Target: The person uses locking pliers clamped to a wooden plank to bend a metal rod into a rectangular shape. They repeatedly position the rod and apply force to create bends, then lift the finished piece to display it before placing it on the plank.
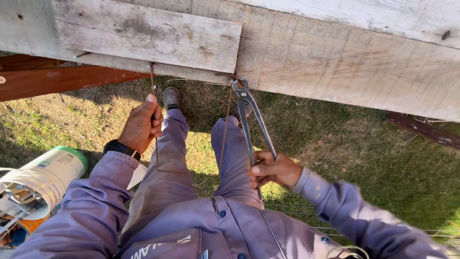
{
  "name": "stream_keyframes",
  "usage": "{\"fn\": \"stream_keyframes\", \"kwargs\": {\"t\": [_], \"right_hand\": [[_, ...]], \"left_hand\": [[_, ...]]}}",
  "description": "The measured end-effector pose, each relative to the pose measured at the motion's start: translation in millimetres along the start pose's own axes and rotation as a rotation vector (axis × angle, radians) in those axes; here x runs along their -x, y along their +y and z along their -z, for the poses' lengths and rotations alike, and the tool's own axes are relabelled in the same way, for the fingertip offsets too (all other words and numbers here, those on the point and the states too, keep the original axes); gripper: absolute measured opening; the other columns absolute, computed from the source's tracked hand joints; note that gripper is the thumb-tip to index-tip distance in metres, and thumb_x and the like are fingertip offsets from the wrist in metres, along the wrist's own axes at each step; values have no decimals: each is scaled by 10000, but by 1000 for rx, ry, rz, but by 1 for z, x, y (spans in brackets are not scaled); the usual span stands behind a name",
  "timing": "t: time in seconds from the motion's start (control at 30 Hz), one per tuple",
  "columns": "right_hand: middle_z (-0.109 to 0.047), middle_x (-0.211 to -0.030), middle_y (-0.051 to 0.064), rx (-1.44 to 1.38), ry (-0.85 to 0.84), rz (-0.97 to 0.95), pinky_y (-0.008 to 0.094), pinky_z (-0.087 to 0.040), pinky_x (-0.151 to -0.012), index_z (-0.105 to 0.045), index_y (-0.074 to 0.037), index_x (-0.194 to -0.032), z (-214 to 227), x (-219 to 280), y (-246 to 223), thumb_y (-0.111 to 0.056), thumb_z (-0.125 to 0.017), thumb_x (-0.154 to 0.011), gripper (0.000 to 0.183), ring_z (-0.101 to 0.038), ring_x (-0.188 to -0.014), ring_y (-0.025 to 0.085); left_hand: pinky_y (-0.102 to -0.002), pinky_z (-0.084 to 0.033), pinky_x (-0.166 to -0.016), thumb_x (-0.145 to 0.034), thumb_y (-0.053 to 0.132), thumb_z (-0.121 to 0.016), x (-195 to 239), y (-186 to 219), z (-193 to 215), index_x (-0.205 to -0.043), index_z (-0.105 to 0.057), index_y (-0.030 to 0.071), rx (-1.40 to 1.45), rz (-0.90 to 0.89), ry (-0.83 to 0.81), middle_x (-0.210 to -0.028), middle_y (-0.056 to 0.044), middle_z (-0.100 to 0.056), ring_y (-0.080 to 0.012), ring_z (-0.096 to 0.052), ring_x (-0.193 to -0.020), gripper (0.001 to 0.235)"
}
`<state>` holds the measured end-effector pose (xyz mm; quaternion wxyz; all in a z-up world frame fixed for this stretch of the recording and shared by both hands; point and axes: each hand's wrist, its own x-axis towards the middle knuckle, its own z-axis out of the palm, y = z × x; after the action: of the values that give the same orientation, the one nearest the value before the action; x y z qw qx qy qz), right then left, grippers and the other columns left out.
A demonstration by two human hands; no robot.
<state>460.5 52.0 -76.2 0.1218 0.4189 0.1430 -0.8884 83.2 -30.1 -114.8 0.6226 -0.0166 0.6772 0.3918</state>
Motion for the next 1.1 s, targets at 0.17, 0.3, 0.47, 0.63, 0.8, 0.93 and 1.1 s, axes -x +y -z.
{"fn": "stream_keyframes", "kwargs": {"t": [0.17,0.3,0.47,0.63,0.8,0.93,1.1], "right_hand": [[-623,-789,260,-368,65,239,494,-644,-726,-586,38,-1059,-74,-72,72,-88,-729,-872,267,-741,-743,387],[-637,-806,224,-582,202,456,442,-633,-750,-599,-6,-1041,-156,-124,72,-134,-735,-855,264,-736,-746,330],[-650,-844,205,-795,206,662,440,-636,-765,-594,-18,-1057,-209,-195,59,-113,-730,-883,240,-742,-791,321],[-648,-856,194,-864,220,842,432,-641,-781,-599,-15,-1056,-234,-232,35,-131,-734,-900,237,-741,-809,317],[-700,-954,229,-820,255,920,473,-613,-837,-607,-31,-1166,-233,-240,37,-160,-708,-931,286,-742,-922,354],[-730,-1039,211,-632,203,850,469,-606,-873,-541,-11,-1355,-229,-137,37,-260,-701,-924,522,-743,-971,314],[-634,-763,169,-27,654,666,410,-610,-727,-688,22,-1107,-153,-58,85,-184,-629,-950,265,-653,-701,269]], "left_hand": [[-319,-577,-525,-1056,563,-512,-13,-8,14,-746,-549,87,-73,17,-67,-593,-81,-507,-188,-606,-502,570],[-414,-633,-710,-1035,597,-490,-4,15,16,-798,-588,71,-190,79,-140,-670,-141,-638,-261,-740,-687,585],[-388,-635,-677,-1031,588,-481,-4,36,22,-838,-627,72,-307,129,-220,-738,-135,-702,-237,-749,-697,570],[-366,-627,-549,-999,611,-515,-15,34,35,-849,-670,90,-350,146,-285,-737,-116,-704,-230,-733,-630,564],[-260,-532,-383,-1004,609,-515,-30,25,46,-898,-703,100,-366,128,-344,-683,-88,-664,-154,-623,-488,553],[-346,-615,-581,-1006,655,-466,-14,13,43,-887,-704,77,-325,140,-354,-741,-124,-708,-219,-730,-642,636],[-236,-597,-635,-977,310,-639,-3,-41,67,-973,-632,120,-399,219,-446,-820,-34,-735,-104,-708,-726,190]]}}
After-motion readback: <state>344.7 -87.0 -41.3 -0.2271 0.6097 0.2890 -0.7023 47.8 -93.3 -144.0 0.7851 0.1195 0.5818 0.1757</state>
